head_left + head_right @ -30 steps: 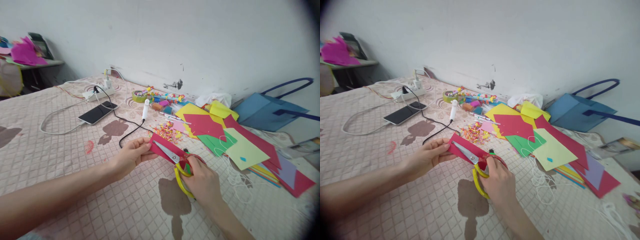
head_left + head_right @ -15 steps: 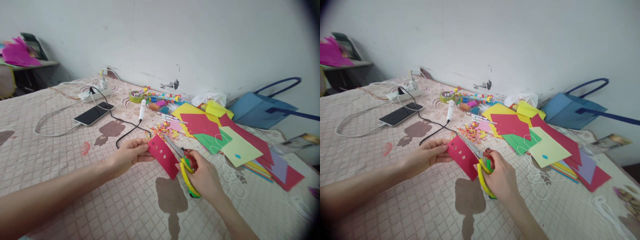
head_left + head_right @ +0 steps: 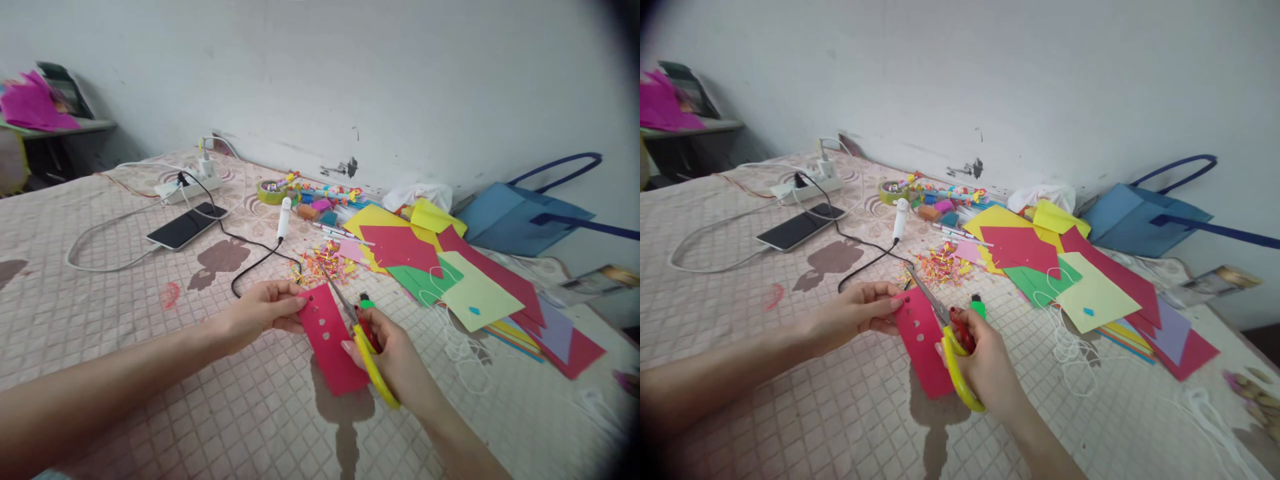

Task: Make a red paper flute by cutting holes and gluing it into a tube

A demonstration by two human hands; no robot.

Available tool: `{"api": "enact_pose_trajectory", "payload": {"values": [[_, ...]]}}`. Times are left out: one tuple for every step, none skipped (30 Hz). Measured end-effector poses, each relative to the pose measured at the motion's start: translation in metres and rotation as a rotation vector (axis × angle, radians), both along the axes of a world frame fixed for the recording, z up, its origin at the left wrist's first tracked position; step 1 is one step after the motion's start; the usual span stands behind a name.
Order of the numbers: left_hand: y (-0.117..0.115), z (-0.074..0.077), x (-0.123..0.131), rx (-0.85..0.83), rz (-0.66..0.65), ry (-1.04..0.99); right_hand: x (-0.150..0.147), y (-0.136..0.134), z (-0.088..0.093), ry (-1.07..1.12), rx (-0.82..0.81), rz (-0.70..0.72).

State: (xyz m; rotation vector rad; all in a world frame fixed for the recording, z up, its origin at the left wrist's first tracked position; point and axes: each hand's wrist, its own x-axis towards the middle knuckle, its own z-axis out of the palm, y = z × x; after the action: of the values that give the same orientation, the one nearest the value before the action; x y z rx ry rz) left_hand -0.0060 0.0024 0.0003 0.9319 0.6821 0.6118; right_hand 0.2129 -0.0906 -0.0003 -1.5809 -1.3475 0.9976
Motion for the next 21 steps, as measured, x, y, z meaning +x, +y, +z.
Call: {"api": "enact_pose_trajectory", "payload": {"values": [[0.000,0.000,0.000,0.006,-0.007,0.019,-0.004,-0.001,0.002,0.040,-0.021,0.024],[-0.001,0.000,0.000,0.012,-0.009,0.039,-0.006,-0.002,0.004,0.072,-0.046,0.055],[0.000,0.000,0.001,0.016,-0.005,0.057,-0.009,-0.002,0.007,0.096,-0.070,0.086],[0.000,0.000,0.001,0.019,0.006,0.071,-0.010,-0.003,0.010,0.113,-0.090,0.112],[0.001,0.000,0.001,0.020,0.022,0.080,-0.011,-0.003,0.012,0.128,-0.103,0.128],[0.002,0.000,0.001,0.017,0.037,0.083,-0.012,-0.003,0.014,0.140,-0.109,0.130],[0.003,0.000,0.001,0.013,0.046,0.083,-0.012,-0.004,0.015,0.154,-0.110,0.123],[0.003,-0.001,0.001,0.007,0.043,0.082,-0.013,-0.004,0.016,0.169,-0.113,0.112],[0.003,-0.001,0.001,0.002,0.028,0.082,-0.013,-0.004,0.015,0.178,-0.116,0.102],[0.002,-0.002,0.001,-0.001,0.005,0.085,-0.013,-0.004,0.013,0.179,-0.115,0.093],[0.002,-0.003,0.001,-0.002,-0.022,0.090,-0.012,-0.003,0.011,0.169,-0.110,0.086],[0.001,-0.004,0.001,0.002,-0.043,0.095,-0.010,-0.002,0.007,0.144,-0.094,0.078],[0.001,-0.004,0.001,0.009,-0.056,0.101,-0.006,0.000,0.004,0.106,-0.054,0.054],[0.002,-0.005,0.000,0.018,-0.058,0.106,0.000,0.003,0.001,0.052,-0.015,0.038],[0.003,-0.005,-0.001,0.028,-0.052,0.110,0.010,0.007,-0.002,-0.022,0.035,-0.003],[0.005,-0.005,-0.002,0.039,-0.042,0.116,0.022,0.012,-0.004,-0.136,0.096,-0.065],[0.008,-0.005,-0.002,0.048,-0.034,0.123,0.038,0.018,-0.006,-0.286,0.151,-0.138],[0.010,-0.004,-0.003,0.057,-0.031,0.132,0.055,0.024,-0.006,-0.459,0.197,-0.245],[0.013,-0.003,-0.003,0.067,-0.028,0.143,0.074,0.031,-0.006,-0.538,0.202,-0.323],[0.016,-0.002,-0.004,0.080,-0.024,0.156,0.093,0.037,-0.005,-0.592,0.200,-0.385],[0.018,-0.001,-0.004,0.096,-0.018,0.169,0.112,0.042,-0.004,-0.648,0.195,-0.444]]}}
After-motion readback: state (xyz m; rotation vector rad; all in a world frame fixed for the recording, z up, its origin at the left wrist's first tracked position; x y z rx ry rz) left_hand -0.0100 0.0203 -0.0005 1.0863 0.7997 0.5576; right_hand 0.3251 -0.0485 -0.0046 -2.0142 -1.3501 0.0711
